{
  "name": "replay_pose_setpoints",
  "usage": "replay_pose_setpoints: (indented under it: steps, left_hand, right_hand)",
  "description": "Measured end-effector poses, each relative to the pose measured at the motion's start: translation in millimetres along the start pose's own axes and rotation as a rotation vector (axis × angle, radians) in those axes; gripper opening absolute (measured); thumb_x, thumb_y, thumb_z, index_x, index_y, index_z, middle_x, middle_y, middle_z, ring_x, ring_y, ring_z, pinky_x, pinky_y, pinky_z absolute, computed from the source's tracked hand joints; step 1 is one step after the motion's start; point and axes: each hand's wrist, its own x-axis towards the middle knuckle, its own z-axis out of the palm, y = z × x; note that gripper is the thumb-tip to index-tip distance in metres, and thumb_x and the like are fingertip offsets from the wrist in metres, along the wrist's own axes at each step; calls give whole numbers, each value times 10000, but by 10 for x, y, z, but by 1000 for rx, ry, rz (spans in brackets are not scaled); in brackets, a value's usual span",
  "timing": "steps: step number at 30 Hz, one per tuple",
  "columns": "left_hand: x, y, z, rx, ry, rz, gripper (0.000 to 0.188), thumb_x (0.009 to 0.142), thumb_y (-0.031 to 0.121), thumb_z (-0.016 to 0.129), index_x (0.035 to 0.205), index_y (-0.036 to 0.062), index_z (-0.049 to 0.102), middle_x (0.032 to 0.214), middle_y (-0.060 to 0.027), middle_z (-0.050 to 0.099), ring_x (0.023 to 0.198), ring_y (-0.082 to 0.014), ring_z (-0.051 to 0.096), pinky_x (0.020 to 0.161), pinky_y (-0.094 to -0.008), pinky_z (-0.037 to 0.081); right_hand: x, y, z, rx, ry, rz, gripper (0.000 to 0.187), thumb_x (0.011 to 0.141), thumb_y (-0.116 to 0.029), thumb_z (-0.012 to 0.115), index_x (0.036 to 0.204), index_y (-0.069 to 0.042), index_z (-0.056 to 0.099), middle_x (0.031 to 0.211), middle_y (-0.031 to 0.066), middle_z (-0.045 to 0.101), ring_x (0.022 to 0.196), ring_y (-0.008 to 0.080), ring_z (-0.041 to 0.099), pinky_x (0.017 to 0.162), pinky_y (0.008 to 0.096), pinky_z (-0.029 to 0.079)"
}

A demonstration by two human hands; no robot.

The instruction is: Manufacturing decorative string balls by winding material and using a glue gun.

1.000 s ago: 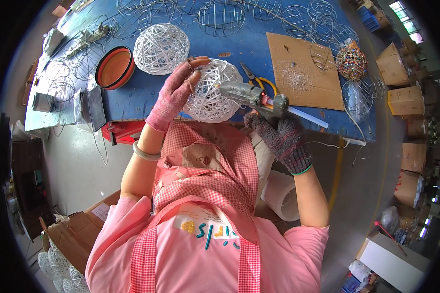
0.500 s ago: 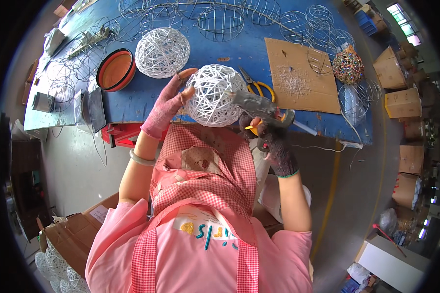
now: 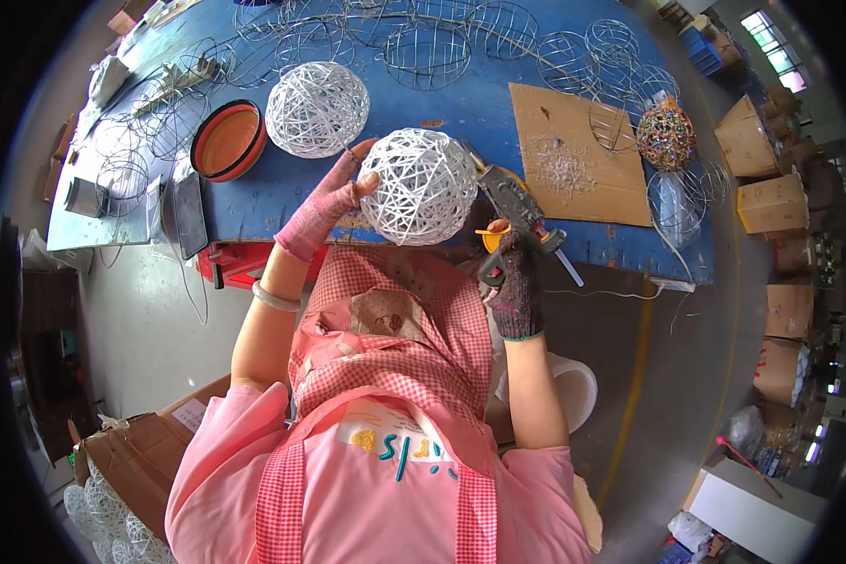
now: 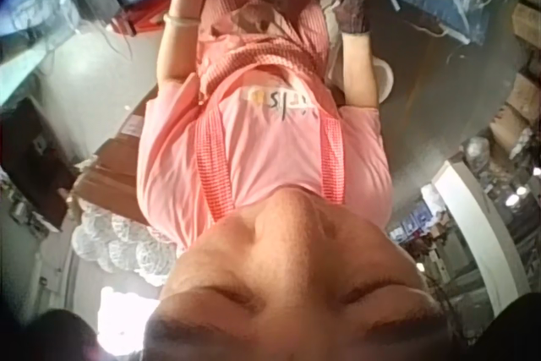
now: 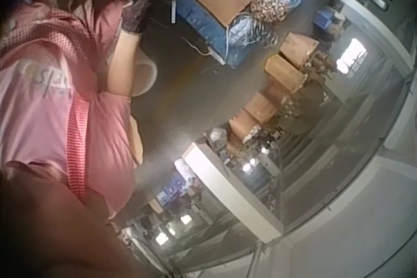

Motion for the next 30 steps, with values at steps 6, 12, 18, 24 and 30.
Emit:
replay_pose_setpoints:
  steps: [6,12,18,24,30]
  left_hand:
    - [-21,307,154,373,85,168,648,866,298,728,1408,67,459,1351,-84,517,1210,-190,506,1001,-314,413]
    - [294,473,254,685,95,414,210,848,131,677,1008,-5,672,1109,-105,635,1075,-211,582,945,-327,445]
    - [568,536,301,668,40,373,151,826,8,610,962,-20,668,937,-90,630,849,-176,611,778,-287,499]
    - [496,499,231,558,4,229,172,930,84,587,1065,7,662,946,-8,597,853,-68,556,753,-220,461]
    - [-179,176,145,529,377,293,173,786,-40,624,947,-5,679,941,-60,613,827,-127,590,745,-251,480]
  right_hand:
    - [48,14,-33,5,-5,22,388,980,-439,538,1109,-76,582,952,-44,509,683,26,399,588,173,353]
    - [23,-40,79,106,40,19,386,966,-431,559,1110,-74,586,933,-49,516,683,27,403,582,180,353]
    - [20,-35,69,92,68,26,396,963,-438,558,1079,-67,633,922,-49,549,703,31,416,602,195,352]
    - [24,-12,52,96,59,28,423,967,-447,551,1096,-53,635,965,-41,578,741,46,435,660,209,364]
    - [53,-108,95,-21,63,-50,429,975,-455,531,1090,-56,637,1008,-26,588,809,61,471,713,210,380]
